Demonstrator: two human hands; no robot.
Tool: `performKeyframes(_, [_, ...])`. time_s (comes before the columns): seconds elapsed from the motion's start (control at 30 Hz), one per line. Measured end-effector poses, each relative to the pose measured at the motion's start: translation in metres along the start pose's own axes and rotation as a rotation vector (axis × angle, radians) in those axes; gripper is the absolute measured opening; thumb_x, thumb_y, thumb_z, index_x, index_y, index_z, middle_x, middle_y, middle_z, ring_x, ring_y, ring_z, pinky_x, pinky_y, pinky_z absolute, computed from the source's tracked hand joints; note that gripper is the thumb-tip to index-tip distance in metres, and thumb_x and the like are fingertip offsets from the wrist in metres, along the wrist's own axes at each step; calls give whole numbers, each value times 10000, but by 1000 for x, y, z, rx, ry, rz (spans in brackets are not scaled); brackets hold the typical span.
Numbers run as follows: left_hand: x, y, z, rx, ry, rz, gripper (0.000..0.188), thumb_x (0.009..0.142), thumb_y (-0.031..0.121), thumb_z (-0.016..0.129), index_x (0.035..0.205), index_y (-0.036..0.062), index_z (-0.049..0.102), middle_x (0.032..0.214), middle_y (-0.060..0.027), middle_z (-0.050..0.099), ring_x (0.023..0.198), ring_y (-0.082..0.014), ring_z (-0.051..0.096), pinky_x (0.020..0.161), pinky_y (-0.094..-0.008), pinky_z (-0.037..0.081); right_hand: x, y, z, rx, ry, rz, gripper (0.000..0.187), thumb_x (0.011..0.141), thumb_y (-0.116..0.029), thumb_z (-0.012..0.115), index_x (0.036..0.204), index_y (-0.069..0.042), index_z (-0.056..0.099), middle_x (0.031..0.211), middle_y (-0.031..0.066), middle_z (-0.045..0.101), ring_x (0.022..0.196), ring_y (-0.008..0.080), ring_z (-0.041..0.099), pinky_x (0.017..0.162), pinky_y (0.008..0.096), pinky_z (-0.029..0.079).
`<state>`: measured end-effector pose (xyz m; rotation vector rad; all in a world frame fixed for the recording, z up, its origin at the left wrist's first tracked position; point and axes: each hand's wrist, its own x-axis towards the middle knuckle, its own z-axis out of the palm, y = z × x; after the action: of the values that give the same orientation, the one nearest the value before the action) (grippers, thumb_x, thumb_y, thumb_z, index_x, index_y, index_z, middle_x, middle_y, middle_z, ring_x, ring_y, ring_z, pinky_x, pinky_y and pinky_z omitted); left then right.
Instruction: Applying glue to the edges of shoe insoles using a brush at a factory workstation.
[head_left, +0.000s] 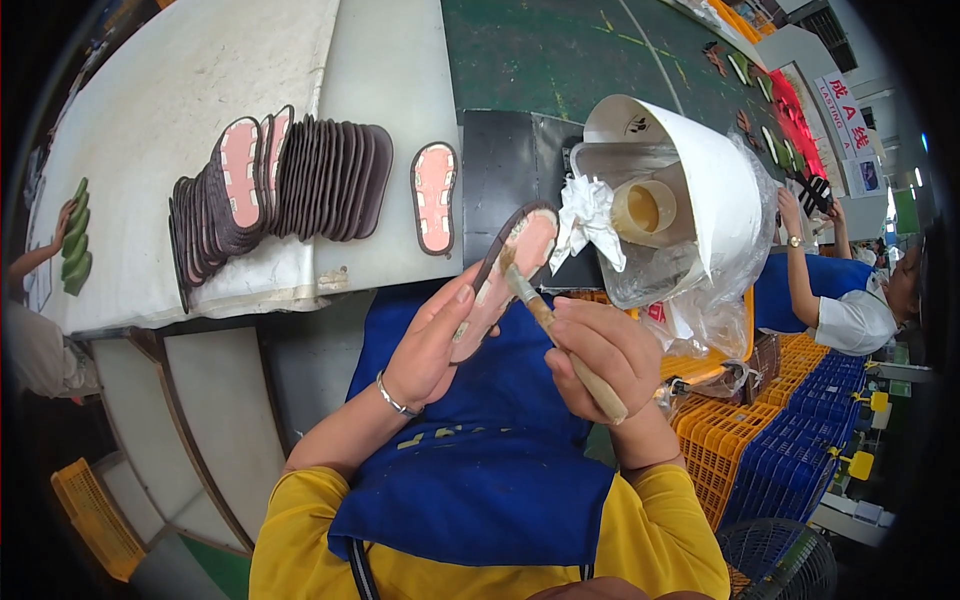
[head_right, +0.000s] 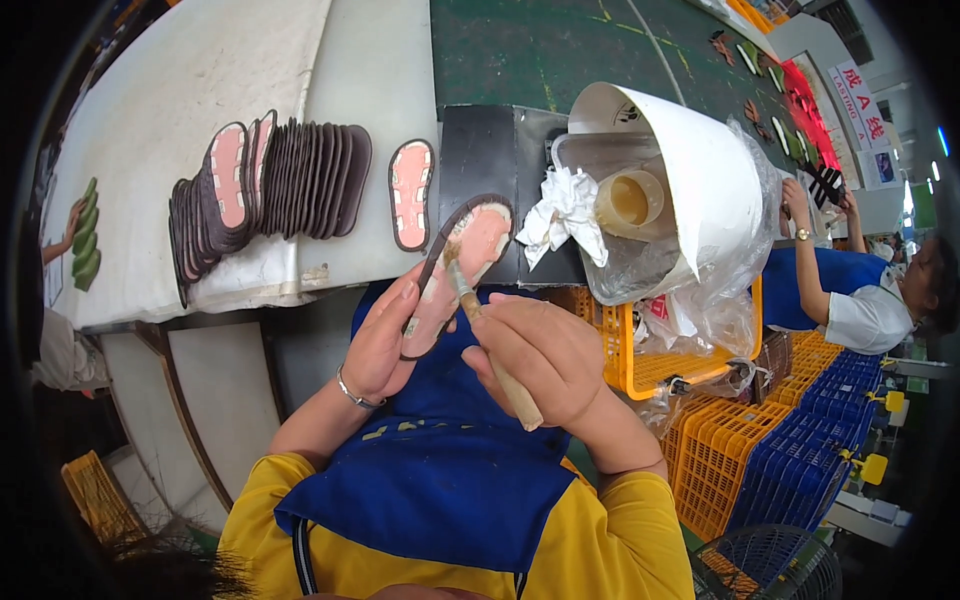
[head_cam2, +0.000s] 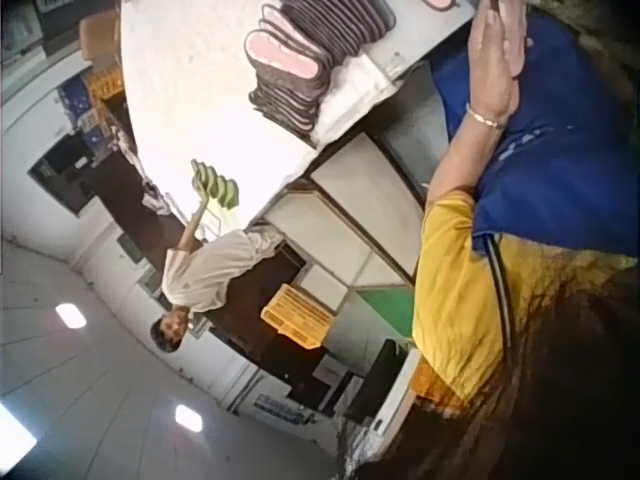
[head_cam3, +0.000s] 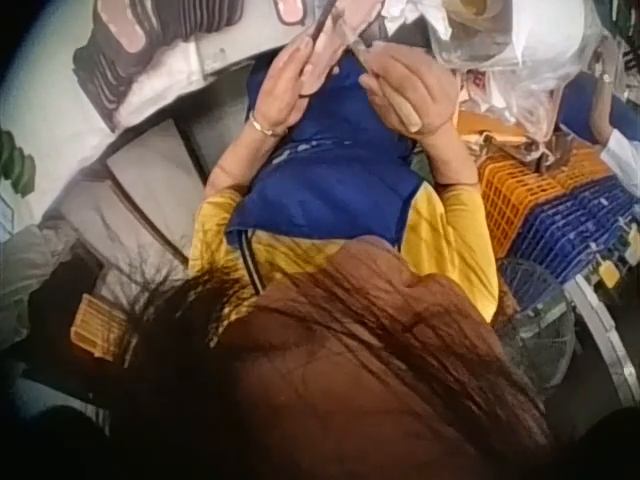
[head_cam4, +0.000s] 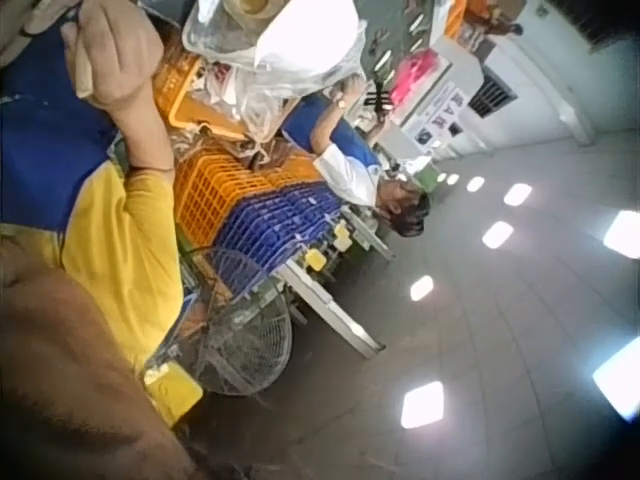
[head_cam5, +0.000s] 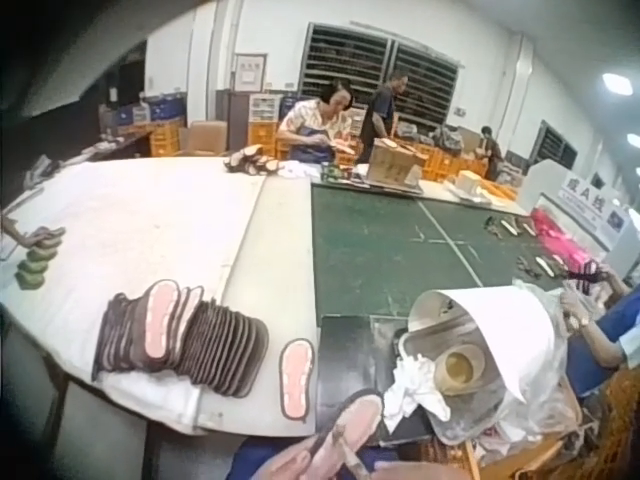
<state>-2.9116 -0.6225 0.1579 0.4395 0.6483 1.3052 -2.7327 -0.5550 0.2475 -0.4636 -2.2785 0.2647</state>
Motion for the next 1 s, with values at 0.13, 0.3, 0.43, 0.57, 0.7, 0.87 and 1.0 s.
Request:
performKeyframes(0.13, [2, -1, -3, -7, 37, 2, 514, 1064, 290, 387, 1506, 36, 327, 1316, -57, 550, 1101, -124, 540, 915, -283, 446, -1, 0, 2, 68, -6, 53, 246, 762, -78, 769, 964, -3, 651, 915, 125, 673, 806, 293, 701, 643, 356, 584])
performKeyframes(0.3, [0, -2, 0, 38, 55, -6, 512, 1066, 305, 375, 1498, 34, 340, 1305, -59, 557, 1097, -116, 541, 902, -275, 450, -4, 15, 10, 397, 219, 414, 51, 839, -43, 716, 852, 4, 701, 890, 115, 686, 760, 217, 658, 652, 298, 518])
performKeyframes(0.43, [1, -1, 4, 26, 72, -31, 507, 1066, 311, 371, 1492, 35, 351, 1281, -59, 569, 1077, -114, 546, 887, -272, 457, 1, 36, 19, 418, 222, 449, 150, 948, -81, 594, 1001, 58, 610, 925, 128, 603, 731, 177, 656, 673, 265, 552])
performKeyframes(0.57, [2, -2, 1, -38, 84, -60, 501, 1065, 303, 376, 1486, 32, 358, 1248, -59, 581, 1018, -109, 557, 857, -264, 471, 8, 33, 19, 42, 173, 184, 118, 809, -25, 738, 905, -35, 669, 878, 124, 685, 710, 256, 663, 609, 291, 521])
performKeyframes(0.7, [2, -1, 3, -93, 140, -64, 496, 1064, 295, 379, 1482, 28, 359, 1220, -56, 589, 978, -103, 562, 840, -263, 481, 2, 23, 22, -170, 86, -16, 276, 752, -90, 791, 977, -10, 654, 873, 116, 680, 731, 277, 681, 617, 348, 565])
performKeyframes(0.87, [6, -6, -2, -119, 143, -55, 460, 1068, 255, 347, 1473, 37, 365, 1273, -78, 571, 1065, -143, 571, 881, -298, 488, 2, 6, 25, -4, 32, 41, 262, 728, -63, 787, 952, -12, 662, 856, 115, 674, 716, 273, 680, 619, 340, 567])
performKeyframes(1.0, [6, -7, -6, -115, 164, -71, 434, 1072, 234, 320, 1455, 40, 383, 1329, -107, 555, 1145, -180, 577, 929, -328, 489, -1, 6, 27, 101, 24, 121, 210, 729, -44, 780, 901, -13, 664, 839, 112, 674, 712, 270, 676, 585, 335, 554])
